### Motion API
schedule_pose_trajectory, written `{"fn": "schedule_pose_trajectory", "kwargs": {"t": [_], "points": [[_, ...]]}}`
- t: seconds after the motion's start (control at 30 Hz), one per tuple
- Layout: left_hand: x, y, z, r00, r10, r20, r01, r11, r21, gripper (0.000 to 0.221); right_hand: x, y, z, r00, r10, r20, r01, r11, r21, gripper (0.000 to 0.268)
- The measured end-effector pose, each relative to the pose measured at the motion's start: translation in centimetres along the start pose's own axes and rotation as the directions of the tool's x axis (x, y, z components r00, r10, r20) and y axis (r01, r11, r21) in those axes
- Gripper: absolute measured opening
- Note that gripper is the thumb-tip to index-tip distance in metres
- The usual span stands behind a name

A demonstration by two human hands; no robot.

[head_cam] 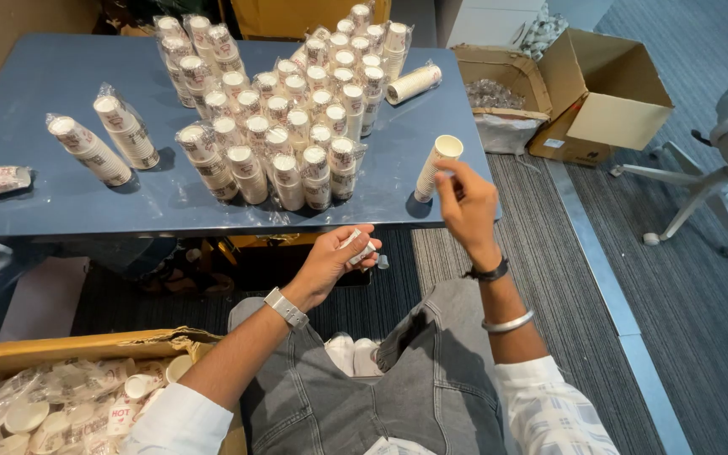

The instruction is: The recorder is packaging small paper cups into plastic sleeves and organizing them.

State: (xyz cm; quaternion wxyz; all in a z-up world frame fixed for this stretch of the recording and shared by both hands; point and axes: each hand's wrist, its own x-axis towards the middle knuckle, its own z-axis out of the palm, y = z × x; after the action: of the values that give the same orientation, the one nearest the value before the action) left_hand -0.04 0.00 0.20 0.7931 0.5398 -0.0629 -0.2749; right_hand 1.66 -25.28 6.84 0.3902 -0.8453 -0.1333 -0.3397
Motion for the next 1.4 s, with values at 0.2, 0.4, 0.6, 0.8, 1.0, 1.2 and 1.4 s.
{"fn": "schedule_pose_trajectory", "kwargs": {"t": [0.2,0.4,0.6,0.8,1.0,1.2,1.4], "points": [[0.5,-1.3,-0.9,0.996,0.079,0.034,-0.077,0.996,-0.044,0.064,-6.7,-3.7,3.5,0.845,0.084,0.528,-0.268,0.921,0.283,0.022],[0.9,-1.7,-1.0,0.994,0.1,0.037,-0.099,0.994,-0.042,0.066,-8.1,-2.0,5.1,0.878,0.09,0.471,-0.348,0.796,0.496,0.017],[0.8,-1.0,-0.9,0.995,0.065,-0.07,-0.059,0.994,0.087,0.066,-2.5,-2.5,0.6,0.998,-0.064,0.007,0.064,0.997,-0.041,0.019],[1.1,-1.8,-1.2,0.995,0.045,-0.085,-0.036,0.993,0.114,0.064,3.3,-0.6,-2.7,0.98,-0.147,-0.136,0.11,0.962,-0.249,0.015],[0.5,-0.8,-0.5,0.996,0.006,-0.084,0.008,0.987,0.163,0.064,3.1,2.0,-1.3,0.977,-0.203,-0.063,0.174,0.934,-0.313,0.014],[0.8,-1.1,-1.0,0.996,0.02,-0.087,-0.005,0.985,0.173,0.061,2.2,1.7,-0.9,0.998,0.036,-0.047,-0.047,0.963,-0.266,0.025],[1.3,-1.6,-1.1,0.997,0.039,-0.07,-0.019,0.966,0.259,0.063,4.0,4.8,0.1,0.939,0.337,0.066,-0.334,0.941,-0.047,0.052]]}}
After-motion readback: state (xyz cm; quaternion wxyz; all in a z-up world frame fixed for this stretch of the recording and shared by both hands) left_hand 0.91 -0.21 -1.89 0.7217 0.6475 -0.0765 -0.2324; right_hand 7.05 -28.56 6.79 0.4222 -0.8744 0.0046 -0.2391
